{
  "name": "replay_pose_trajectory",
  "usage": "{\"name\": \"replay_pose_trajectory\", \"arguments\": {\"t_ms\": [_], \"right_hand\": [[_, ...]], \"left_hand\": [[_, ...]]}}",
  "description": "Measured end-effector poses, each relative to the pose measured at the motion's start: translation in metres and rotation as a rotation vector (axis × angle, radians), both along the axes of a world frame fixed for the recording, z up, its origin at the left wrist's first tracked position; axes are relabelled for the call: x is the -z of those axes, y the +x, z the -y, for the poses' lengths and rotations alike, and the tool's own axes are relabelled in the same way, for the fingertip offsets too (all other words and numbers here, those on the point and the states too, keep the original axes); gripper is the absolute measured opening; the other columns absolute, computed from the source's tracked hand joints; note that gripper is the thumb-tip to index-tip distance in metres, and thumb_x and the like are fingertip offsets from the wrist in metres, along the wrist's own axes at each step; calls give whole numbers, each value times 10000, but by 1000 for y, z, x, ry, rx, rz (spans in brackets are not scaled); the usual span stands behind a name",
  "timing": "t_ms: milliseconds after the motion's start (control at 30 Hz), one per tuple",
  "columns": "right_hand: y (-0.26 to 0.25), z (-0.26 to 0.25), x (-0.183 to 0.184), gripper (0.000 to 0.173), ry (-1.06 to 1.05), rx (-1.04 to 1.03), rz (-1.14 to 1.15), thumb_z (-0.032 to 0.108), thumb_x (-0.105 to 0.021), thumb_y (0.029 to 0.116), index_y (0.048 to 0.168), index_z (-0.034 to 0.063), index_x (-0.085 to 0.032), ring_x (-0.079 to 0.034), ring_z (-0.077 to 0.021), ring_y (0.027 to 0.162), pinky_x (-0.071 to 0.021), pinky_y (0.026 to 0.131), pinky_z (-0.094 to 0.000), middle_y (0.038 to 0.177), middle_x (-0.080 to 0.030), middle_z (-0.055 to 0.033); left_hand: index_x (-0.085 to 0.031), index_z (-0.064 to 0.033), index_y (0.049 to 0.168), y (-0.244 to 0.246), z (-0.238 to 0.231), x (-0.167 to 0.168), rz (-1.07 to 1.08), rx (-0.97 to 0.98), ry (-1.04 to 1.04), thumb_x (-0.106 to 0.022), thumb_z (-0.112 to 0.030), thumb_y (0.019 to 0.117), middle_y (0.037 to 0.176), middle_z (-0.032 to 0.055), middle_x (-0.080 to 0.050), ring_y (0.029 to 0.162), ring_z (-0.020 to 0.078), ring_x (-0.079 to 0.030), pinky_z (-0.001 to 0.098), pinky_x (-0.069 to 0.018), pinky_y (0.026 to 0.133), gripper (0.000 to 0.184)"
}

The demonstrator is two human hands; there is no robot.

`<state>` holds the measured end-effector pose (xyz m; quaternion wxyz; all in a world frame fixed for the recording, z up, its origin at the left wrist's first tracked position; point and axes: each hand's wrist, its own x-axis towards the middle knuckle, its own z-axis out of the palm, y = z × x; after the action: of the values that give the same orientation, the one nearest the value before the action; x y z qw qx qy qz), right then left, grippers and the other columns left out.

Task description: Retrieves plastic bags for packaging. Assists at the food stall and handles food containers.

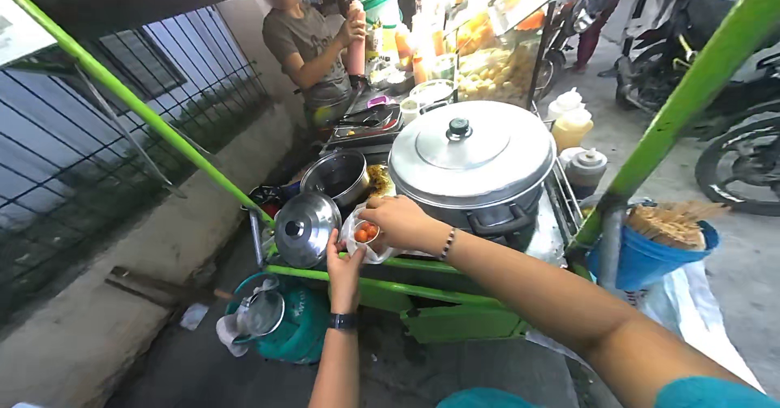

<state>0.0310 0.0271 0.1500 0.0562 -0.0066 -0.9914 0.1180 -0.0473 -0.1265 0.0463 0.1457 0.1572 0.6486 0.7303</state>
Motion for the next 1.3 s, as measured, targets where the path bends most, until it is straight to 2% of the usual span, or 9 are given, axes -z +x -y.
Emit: {"name": "replay_pose_trajectory", "arguments": {"t_ms": [233, 333, 400, 567, 733, 833, 1033, 1167, 1300], "right_hand": [[139, -35, -42, 327, -30, -58, -580, 209, -709, 937, 1254, 130, -715, -671, -222, 1122, -580, 926, -432, 1248, -688, -69], [204, -55, -67, 253, -12, -8, -872, 162, -656, 949, 1156, 44, -745, -683, -204, 1084, -585, 931, -373, 1176, -709, -110], [241, -70, -80, 229, 45, 79, -1061, 137, -662, 948, 1114, 0, -741, -653, -247, 1053, -549, 921, -404, 1123, -691, -167], [289, -120, -88, 467, 85, 373, -1287, 229, -734, 926, 1337, 46, -609, -521, -337, 1231, -505, 964, -421, 1329, -513, -264], [284, -144, -91, 1050, -290, 419, -1097, 347, -825, 826, 1620, 52, -203, -456, -286, 1383, -513, 1037, -399, 1564, -358, -232], [270, -150, -94, 1176, -495, 381, -948, 340, -864, 785, 1647, 130, -90, -603, -218, 1216, -578, 937, -369, 1452, -497, -171], [256, -159, -95, 876, -664, 343, -873, 140, -726, 934, 1615, 120, -175, -732, -177, 861, -648, 741, -348, 1115, -681, -114], [255, -163, -92, 750, -658, 361, -849, 172, -665, 991, 1591, 113, -219, -701, -197, 713, -636, 602, -371, 995, -627, -122], [254, -163, -91, 746, -645, 379, -854, 189, -669, 992, 1590, 118, -229, -674, -190, 682, -614, 581, -363, 991, -613, -126]], "left_hand": [[-203, -126, 1617, 19, -6, 5, -21, -67, -5, -733, -31, 890, 1481, 247, -424, 1109, 350, -637, 496, -614, 796, 905], [-148, -146, 1630, 31, -9, 6, -16, -103, -7, -741, -64, 898, 1527, 249, -367, 1171, 375, -604, 521, -604, 825, 945], [-131, -156, 1635, 40, -10, 5, -15, -133, -17, -741, -71, 902, 1542, 248, -339, 1173, 384, -594, 524, -599, 823, 957], [-104, -161, 1639, 66, -15, 4, -23, -223, -53, -761, -113, 899, 1581, 250, -262, 1211, 398, -552, 538, -578, 841, 991], [-85, -177, 1645, 89, -20, 0, -63, -274, -108, -788, -132, 871, 1601, 276, -200, 1273, 422, -507, 563, -558, 888, 1047], [-63, -206, 1649, 99, -23, -3, -76, -296, -125, -803, -140, 860, 1621, 281, -141, 1285, 421, -502, 550, -564, 885, 1085], [-64, -214, 1652, 109, -23, -3, -79, -327, -155, -812, -152, 857, 1628, 288, -129, 1282, 429, -511, 546, -569, 883, 1093], [-71, -221, 1653, 110, -24, -4, -74, -343, -156, -809, -121, 850, 1625, 294, -119, 1313, 450, -469, 566, -550, 906, 1095], [-54, -228, 1654, 110, -24, -5, -64, -341, -153, -801, -115, 857, 1625, 289, -115, 1326, 444, -456, 560, -548, 912, 1098]]}}
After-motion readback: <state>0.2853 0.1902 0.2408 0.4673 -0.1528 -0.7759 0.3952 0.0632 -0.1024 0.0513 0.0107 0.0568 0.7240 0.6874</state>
